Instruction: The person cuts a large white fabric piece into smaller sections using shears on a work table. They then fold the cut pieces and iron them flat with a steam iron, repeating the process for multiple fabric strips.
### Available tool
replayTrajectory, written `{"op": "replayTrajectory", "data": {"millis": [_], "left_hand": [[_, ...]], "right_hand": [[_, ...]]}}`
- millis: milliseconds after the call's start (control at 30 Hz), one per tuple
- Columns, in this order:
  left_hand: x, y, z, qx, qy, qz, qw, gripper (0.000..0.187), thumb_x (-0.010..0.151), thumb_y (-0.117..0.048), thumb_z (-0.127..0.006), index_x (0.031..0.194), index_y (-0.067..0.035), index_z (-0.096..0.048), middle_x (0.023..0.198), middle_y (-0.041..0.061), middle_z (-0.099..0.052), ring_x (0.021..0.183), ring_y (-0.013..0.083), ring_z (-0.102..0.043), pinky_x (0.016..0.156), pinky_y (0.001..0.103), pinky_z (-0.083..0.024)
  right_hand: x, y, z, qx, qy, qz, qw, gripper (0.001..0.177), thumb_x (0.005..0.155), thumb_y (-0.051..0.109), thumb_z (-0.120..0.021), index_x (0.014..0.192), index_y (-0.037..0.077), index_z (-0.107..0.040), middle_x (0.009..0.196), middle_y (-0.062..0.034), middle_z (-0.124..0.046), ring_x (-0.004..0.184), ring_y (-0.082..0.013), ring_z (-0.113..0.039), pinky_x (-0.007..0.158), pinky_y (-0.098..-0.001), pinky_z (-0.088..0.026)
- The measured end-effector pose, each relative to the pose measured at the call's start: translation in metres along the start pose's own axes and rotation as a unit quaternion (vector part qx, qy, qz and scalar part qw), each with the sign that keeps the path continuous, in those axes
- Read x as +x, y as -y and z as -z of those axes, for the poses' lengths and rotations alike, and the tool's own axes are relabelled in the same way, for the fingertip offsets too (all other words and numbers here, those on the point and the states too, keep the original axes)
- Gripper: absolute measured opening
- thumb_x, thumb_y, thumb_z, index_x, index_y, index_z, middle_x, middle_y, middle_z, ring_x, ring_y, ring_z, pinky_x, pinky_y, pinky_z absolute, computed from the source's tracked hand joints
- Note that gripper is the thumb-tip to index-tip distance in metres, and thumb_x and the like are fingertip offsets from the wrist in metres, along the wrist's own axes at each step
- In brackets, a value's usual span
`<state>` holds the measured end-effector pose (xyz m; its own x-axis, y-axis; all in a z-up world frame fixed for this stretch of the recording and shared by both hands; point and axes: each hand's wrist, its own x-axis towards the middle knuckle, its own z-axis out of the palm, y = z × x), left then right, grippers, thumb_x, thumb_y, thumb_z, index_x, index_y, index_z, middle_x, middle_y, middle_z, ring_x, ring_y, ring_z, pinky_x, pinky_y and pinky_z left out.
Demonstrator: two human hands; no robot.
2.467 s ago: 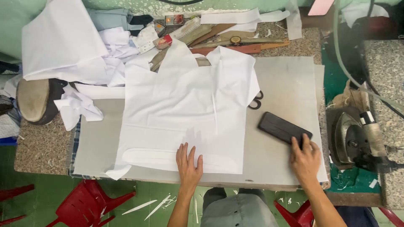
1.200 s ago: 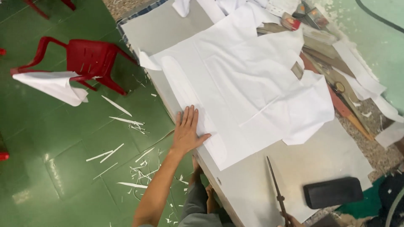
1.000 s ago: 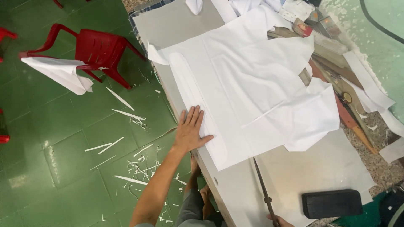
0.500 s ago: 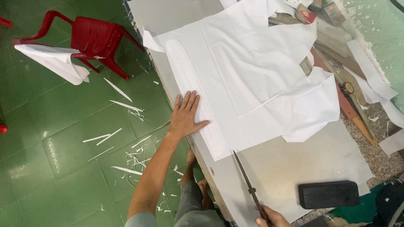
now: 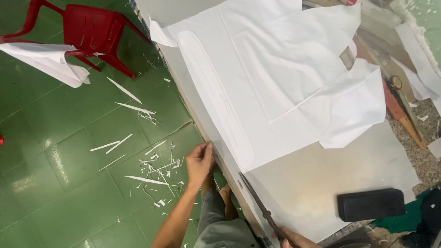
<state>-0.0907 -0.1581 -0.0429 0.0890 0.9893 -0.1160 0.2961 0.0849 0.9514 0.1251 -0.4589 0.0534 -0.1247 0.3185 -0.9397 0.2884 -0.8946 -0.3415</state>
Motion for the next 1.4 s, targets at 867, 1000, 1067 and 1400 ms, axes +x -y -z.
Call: {"op": "replayTrajectory", "data": {"millis": [867, 1000, 1067, 1400], "left_hand": [[0.009, -0.013, -0.009, 0.215, 0.116, -0.375, 0.894, 0.020, 0.094, -0.002, -0.074, 0.113, 0.002, -0.070, 0.112, 0.012, -0.065, 0.102, 0.0288, -0.060, 0.086, 0.040, -0.052], [0.008, -0.013, -0.014, 0.255, 0.145, -0.329, 0.897, 0.034, 0.092, -0.022, -0.079, 0.112, 0.002, -0.068, 0.112, 0.013, -0.060, 0.107, 0.0322, -0.055, 0.091, 0.044, -0.053], [0.008, -0.017, -0.016, 0.252, 0.144, -0.321, 0.902, 0.031, 0.091, -0.020, -0.080, 0.110, 0.003, -0.068, 0.110, 0.013, -0.060, 0.105, 0.0316, -0.054, 0.088, 0.042, -0.055], [0.020, -0.017, -0.016, 0.117, 0.093, -0.342, 0.928, 0.011, 0.091, 0.002, -0.075, 0.102, 0.004, -0.074, 0.098, 0.011, -0.065, 0.091, 0.0262, -0.059, 0.082, 0.036, -0.054]], "right_hand": [[0.014, 0.055, 0.034, -0.072, 0.053, 0.013, 0.996, 0.087, 0.087, 0.076, -0.033, 0.159, 0.027, -0.033, 0.170, 0.0081, -0.025, 0.159, -0.0090, -0.019, 0.130, -0.0331, -0.013], [0.013, 0.031, 0.032, -0.021, 0.094, 0.113, 0.989, 0.100, 0.074, 0.087, -0.031, 0.148, 0.021, -0.045, 0.135, 0.0038, -0.060, 0.122, -0.0094, -0.057, 0.105, -0.0254, -0.039], [0.013, 0.020, 0.026, -0.004, 0.097, 0.108, 0.989, 0.101, 0.077, 0.086, -0.032, 0.155, 0.022, -0.037, 0.154, 0.0028, -0.057, 0.145, -0.0109, -0.052, 0.118, -0.0295, -0.035], [0.006, 0.117, 0.029, 0.018, 0.045, -0.063, 0.997, 0.093, 0.084, 0.077, -0.036, 0.161, 0.026, -0.026, 0.170, 0.0093, -0.027, 0.158, -0.0093, -0.026, 0.129, -0.0304, -0.022]]}}
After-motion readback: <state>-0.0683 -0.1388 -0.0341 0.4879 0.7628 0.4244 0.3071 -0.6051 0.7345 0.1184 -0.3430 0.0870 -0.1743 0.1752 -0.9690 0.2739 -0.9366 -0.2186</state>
